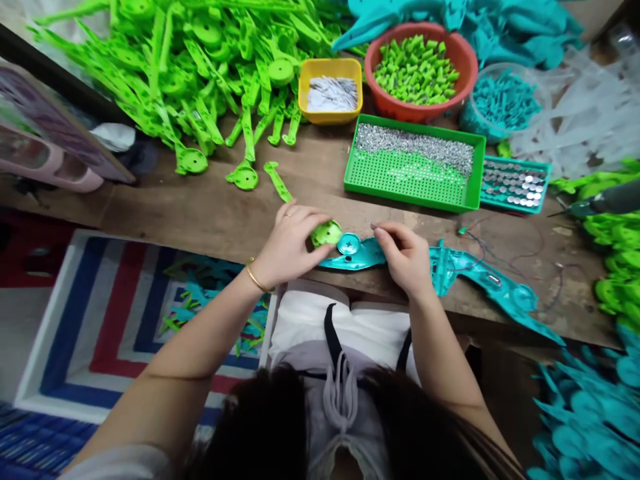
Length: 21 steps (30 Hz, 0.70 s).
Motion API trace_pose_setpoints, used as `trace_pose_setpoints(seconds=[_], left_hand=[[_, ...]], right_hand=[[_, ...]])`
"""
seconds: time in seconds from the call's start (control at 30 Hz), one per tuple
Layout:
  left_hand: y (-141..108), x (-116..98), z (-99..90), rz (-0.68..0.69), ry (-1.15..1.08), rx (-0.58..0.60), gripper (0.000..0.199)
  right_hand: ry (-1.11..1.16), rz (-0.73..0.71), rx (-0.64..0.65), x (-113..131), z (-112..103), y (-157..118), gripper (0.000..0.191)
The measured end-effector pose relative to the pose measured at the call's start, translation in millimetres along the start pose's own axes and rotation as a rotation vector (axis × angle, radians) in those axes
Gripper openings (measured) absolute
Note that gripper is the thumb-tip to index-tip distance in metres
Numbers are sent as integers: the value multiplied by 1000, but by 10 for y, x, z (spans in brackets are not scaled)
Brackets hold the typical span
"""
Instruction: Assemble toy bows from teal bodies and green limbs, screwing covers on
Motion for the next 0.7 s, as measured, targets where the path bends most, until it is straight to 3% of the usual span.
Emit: trace_pose_setpoints(seconds=[0.17, 0.43, 0.53, 0.7], left_hand=[[4, -236, 175, 25, -84, 17, 34], [119, -204, 293, 29, -70, 179, 31], [75, -174, 336, 55, -78, 230, 40], [-106, -118, 360, 9, -91, 148, 50]], right_hand=[[-34, 16, 42, -11, 14, -18, 26], [-62, -22, 48, 14, 15, -9, 24], [-78, -7, 48, 15, 20, -7, 24], [-195, -81, 79, 55, 76, 33, 21]])
Point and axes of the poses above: each hand's wrist, its own y-axis towards the middle knuckle, its own z-axis out of the palm, x = y × z, the point moved 5 cm from there along y, towards the middle knuckle, and after that the axes turned 12 degrees about -z, right-handed, at the moved point
